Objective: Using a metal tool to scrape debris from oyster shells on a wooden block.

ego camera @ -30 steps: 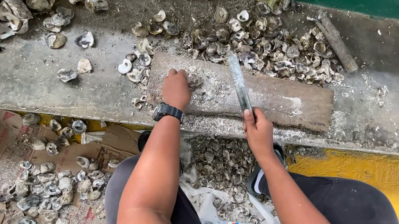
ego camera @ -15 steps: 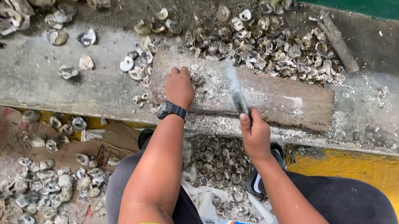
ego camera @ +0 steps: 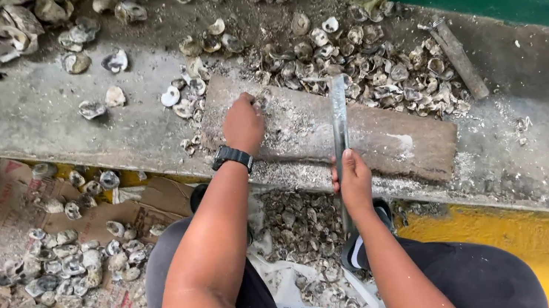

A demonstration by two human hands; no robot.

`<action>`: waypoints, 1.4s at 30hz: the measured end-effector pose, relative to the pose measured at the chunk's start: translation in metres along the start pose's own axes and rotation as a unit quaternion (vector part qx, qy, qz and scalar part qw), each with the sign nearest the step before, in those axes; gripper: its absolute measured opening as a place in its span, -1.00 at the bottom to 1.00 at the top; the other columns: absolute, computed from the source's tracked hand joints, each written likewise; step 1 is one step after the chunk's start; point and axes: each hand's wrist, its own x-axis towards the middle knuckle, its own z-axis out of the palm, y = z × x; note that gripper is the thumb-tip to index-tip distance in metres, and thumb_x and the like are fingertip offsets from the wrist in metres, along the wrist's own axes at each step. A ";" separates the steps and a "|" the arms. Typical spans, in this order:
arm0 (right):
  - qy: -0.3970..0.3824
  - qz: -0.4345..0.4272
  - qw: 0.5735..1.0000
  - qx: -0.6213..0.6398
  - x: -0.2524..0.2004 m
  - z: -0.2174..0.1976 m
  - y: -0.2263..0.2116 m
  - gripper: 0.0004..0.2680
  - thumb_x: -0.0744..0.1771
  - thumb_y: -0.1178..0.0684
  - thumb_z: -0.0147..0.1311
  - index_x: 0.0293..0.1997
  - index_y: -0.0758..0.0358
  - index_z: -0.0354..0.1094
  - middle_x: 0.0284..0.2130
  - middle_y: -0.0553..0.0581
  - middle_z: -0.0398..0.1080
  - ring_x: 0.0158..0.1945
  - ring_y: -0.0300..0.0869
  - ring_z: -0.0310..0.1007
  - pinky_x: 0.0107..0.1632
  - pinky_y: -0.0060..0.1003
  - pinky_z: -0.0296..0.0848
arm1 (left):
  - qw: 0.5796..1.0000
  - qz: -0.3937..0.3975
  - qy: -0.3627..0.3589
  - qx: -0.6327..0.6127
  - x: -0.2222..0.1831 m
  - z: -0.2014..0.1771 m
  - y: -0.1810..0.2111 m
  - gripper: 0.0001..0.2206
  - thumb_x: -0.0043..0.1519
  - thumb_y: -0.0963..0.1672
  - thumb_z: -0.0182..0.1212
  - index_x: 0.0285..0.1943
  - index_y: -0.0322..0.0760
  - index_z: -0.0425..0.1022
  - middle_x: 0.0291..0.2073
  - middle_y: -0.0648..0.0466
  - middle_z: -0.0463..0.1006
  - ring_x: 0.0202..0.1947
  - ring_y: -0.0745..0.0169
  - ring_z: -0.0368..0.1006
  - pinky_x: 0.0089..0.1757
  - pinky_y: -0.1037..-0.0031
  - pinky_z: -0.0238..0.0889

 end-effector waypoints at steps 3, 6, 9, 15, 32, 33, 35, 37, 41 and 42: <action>-0.024 0.113 0.993 0.040 0.018 -0.008 0.036 -0.68 0.43 -0.26 -0.17 -0.14 0.22 0.28 -0.59 -0.01 0.26 -0.62 -0.32 0.22 -0.54 -0.37 0.29 | 0.998 -0.051 0.014 -0.026 0.001 -0.022 0.018 -0.83 0.34 -0.13 0.13 0.03 -0.28 0.49 -0.15 -0.22 0.63 -0.13 -0.29 0.53 -0.09 0.00 0.34; -0.030 0.182 0.983 0.007 0.028 -0.011 0.062 -0.69 0.41 -0.27 -0.12 -0.12 0.22 0.25 -0.57 0.03 0.29 -0.61 -0.27 0.28 -0.52 -0.32 0.36 | 0.995 -0.041 0.052 -0.072 0.004 -0.019 0.009 -0.80 0.28 -0.15 0.21 0.05 -0.32 0.48 -0.17 -0.21 0.63 -0.14 -0.25 0.56 -0.09 0.09 0.37; -0.022 0.185 0.982 -0.035 0.029 -0.009 0.061 -0.66 0.41 -0.29 -0.13 -0.13 0.25 0.24 -0.57 0.04 0.30 -0.60 -0.25 0.32 -0.52 -0.29 0.41 | 0.982 -0.012 0.102 -0.161 0.002 -0.027 0.015 -0.77 0.23 -0.21 0.22 0.06 -0.39 0.43 -0.16 -0.19 0.61 -0.15 -0.13 0.60 -0.13 0.20 0.41; -0.007 0.184 0.975 -0.125 0.038 0.001 0.062 -0.64 0.43 -0.26 -0.17 -0.05 0.33 0.20 -0.60 0.10 0.30 -0.63 -0.17 0.37 -0.55 -0.20 0.43 | 0.967 -0.027 0.094 -0.234 0.003 -0.096 0.052 -0.83 0.30 -0.22 0.21 0.05 -0.33 0.48 -0.21 -0.04 0.63 -0.27 0.09 0.53 -0.22 0.32 0.39; -0.010 0.159 0.948 -0.275 0.008 0.011 0.008 -0.54 0.44 -0.25 -0.22 0.25 0.50 0.11 -0.53 0.19 0.42 -0.58 -0.12 0.48 -0.50 -0.19 0.48 | 0.941 -0.268 0.100 0.180 -0.211 -0.226 -0.219 -0.59 0.30 -0.03 0.25 0.29 -0.26 0.45 0.06 -0.35 0.53 0.07 -0.34 0.45 0.03 0.02 0.32; -0.006 0.153 0.947 -0.283 0.010 0.012 0.007 -0.53 0.44 -0.24 -0.22 0.27 0.50 0.10 -0.52 0.20 0.43 -0.58 -0.11 0.49 -0.50 -0.19 0.47 | 0.928 -0.289 0.072 0.223 -0.211 -0.225 -0.232 -0.46 0.22 -0.03 0.30 0.37 -0.28 0.35 0.12 -0.43 0.42 0.12 -0.40 0.35 0.03 -0.03 0.25; -0.006 0.152 0.945 -0.289 0.013 0.013 0.006 -0.53 0.44 -0.23 -0.22 0.30 0.50 0.06 -0.51 0.22 0.45 -0.58 -0.11 0.49 -0.50 -0.18 0.48 | 0.945 -0.235 0.070 0.216 -0.192 -0.226 -0.223 -0.41 0.21 -0.03 0.33 0.38 -0.38 0.32 0.18 -0.40 0.40 0.20 -0.36 0.32 0.13 0.01 0.22; -0.007 0.158 0.942 -0.297 0.009 0.014 0.007 -0.52 0.44 -0.23 -0.22 0.33 0.50 0.01 -0.50 0.23 0.46 -0.58 -0.10 0.50 -0.50 -0.17 0.48 | 0.958 -0.184 0.062 0.212 -0.164 -0.223 -0.200 -0.37 0.19 -0.02 0.36 0.39 -0.48 0.30 0.24 -0.38 0.39 0.28 -0.32 0.29 0.22 0.05 0.18; -0.004 0.158 0.938 -0.309 0.012 0.016 0.010 -0.51 0.44 -0.23 -0.22 0.33 0.53 0.02 -0.47 0.27 0.48 -0.57 -0.07 0.51 -0.48 -0.14 0.49 | 0.988 0.002 0.052 0.145 -0.075 -0.196 -0.119 -0.53 0.22 -0.10 0.35 0.28 -0.42 0.40 0.20 -0.28 0.43 0.27 -0.29 0.28 0.21 0.06 0.16; -0.001 0.158 0.936 -0.315 0.014 0.014 0.013 -0.51 0.44 -0.24 -0.22 0.33 0.53 0.03 -0.46 0.28 0.49 -0.56 -0.06 0.51 -0.48 -0.14 0.49 | 0.993 0.042 0.032 0.104 -0.053 -0.184 -0.097 -0.56 0.20 -0.13 0.35 0.26 -0.36 0.43 0.17 -0.23 0.45 0.21 -0.25 0.33 0.15 0.07 0.21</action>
